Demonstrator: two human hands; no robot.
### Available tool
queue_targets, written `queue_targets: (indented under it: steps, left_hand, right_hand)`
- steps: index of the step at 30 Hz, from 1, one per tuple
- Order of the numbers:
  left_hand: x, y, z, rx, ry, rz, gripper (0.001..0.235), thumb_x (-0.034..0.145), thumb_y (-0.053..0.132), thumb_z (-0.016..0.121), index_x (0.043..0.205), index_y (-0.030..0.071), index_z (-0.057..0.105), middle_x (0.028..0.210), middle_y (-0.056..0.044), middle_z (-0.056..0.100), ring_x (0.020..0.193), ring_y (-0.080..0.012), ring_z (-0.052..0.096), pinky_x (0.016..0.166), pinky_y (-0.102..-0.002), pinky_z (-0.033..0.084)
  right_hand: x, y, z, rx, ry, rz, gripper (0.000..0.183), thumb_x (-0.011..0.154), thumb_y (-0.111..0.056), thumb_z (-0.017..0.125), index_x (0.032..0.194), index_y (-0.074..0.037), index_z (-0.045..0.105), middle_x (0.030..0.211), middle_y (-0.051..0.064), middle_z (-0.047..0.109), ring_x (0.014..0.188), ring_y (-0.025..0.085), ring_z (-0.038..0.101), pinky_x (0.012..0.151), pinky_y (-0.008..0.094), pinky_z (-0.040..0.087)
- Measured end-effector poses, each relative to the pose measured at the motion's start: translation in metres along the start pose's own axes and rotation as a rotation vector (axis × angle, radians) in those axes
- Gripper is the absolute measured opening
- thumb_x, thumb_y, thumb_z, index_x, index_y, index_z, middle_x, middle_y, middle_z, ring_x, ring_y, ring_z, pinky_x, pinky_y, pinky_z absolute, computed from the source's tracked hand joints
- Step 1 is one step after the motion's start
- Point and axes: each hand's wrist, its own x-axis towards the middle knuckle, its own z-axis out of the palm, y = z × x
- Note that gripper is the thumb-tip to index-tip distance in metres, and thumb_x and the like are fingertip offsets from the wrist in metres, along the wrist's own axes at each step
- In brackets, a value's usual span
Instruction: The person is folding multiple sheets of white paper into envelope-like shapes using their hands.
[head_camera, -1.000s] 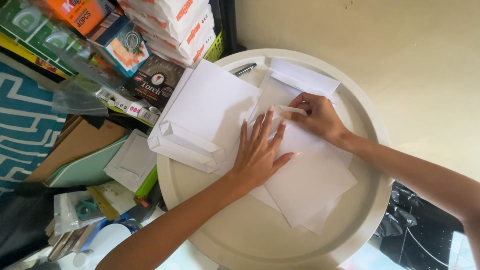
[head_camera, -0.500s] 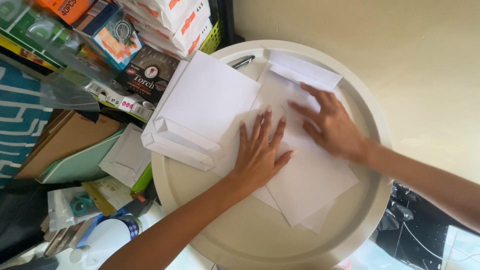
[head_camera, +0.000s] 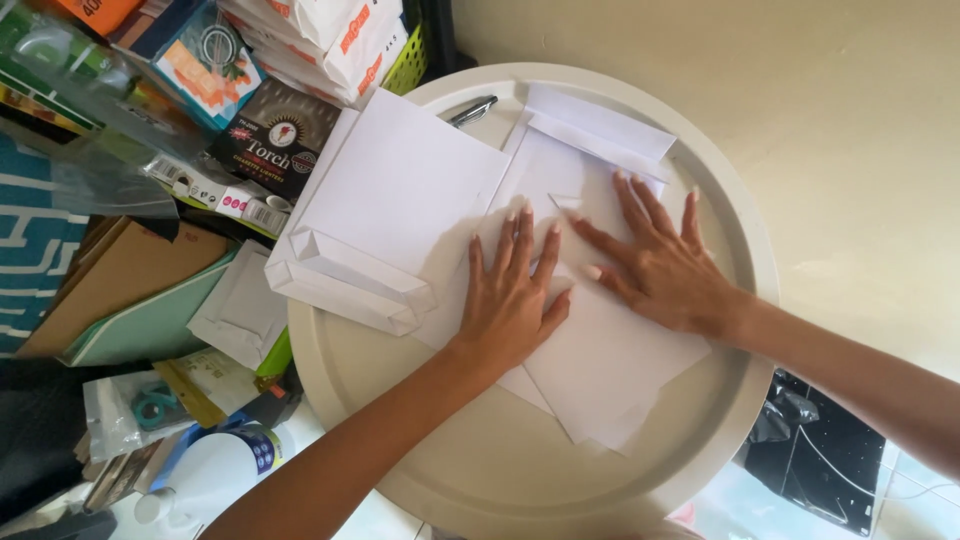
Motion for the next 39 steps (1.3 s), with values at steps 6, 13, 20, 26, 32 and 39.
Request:
queue_targets:
  steps: [6,13,20,26,32,39]
  left_hand:
    - [-0.001,0.0,0.005,-0.007,0.013,-0.003,0.061,0.087,0.041,0.048,0.137,0.007,0.039,0.137,-0.028,0.036,0.129,-0.0408,0.037,0.094,-0.068,0.026]
    - [-0.001,0.006,0.012,0.033,0.08,-0.018,0.063,0.085,0.042,0.05,0.137,0.007,0.039,0.137,-0.028,0.037,0.129,-0.0406,0.038,0.094,-0.068,0.027]
    - [0.006,0.029,0.03,-0.004,0.171,-0.09,0.068,0.08,0.032,0.055,0.134,-0.006,0.038,0.141,-0.027,0.035,0.133,-0.0354,0.036,0.108,-0.062,0.015]
    - [0.0,0.042,0.029,0.03,0.15,-0.186,0.071,0.08,0.037,0.051,0.13,-0.013,0.039,0.137,-0.034,0.035,0.133,-0.0412,0.033,0.114,-0.051,0.013]
    - [-0.027,0.037,0.0,0.073,0.051,-0.235,0.074,0.084,0.045,0.045,0.128,-0.015,0.039,0.135,-0.037,0.036,0.131,-0.043,0.035,0.115,-0.048,0.01]
    - [-0.048,0.038,-0.012,0.129,-0.035,-0.294,0.076,0.088,0.049,0.042,0.131,-0.013,0.036,0.137,-0.035,0.035,0.13,-0.0425,0.035,0.113,-0.047,0.015]
  right_hand:
    - [-0.001,0.005,0.0,-0.01,-0.009,0.044,0.053,0.09,-0.055,0.026,0.139,-0.038,0.033,0.151,0.018,0.013,0.139,0.038,0.007,0.099,0.072,0.001]
    - [-0.002,-0.007,0.009,-0.022,0.056,-0.024,0.056,0.092,-0.044,0.035,0.142,-0.02,0.033,0.151,0.02,0.014,0.139,0.038,0.012,0.097,0.074,0.009]
    - [-0.004,-0.016,0.014,0.042,0.15,-0.265,0.065,0.081,-0.013,0.04,0.143,0.003,0.025,0.135,0.022,0.044,0.129,0.034,0.037,0.102,0.061,0.022]
    - [-0.003,-0.027,0.001,0.028,0.155,-0.244,0.069,0.072,-0.004,0.041,0.14,0.006,0.03,0.132,0.023,0.048,0.125,0.034,0.042,0.102,0.057,0.026]
    - [-0.002,-0.027,-0.005,0.037,0.129,-0.234,0.069,0.07,0.0,0.04,0.138,0.008,0.033,0.13,0.025,0.048,0.123,0.034,0.044,0.102,0.056,0.027]
    - [-0.002,-0.03,-0.01,0.018,0.126,-0.2,0.064,0.072,-0.001,0.045,0.136,0.006,0.04,0.126,0.023,0.054,0.12,0.033,0.048,0.102,0.054,0.029]
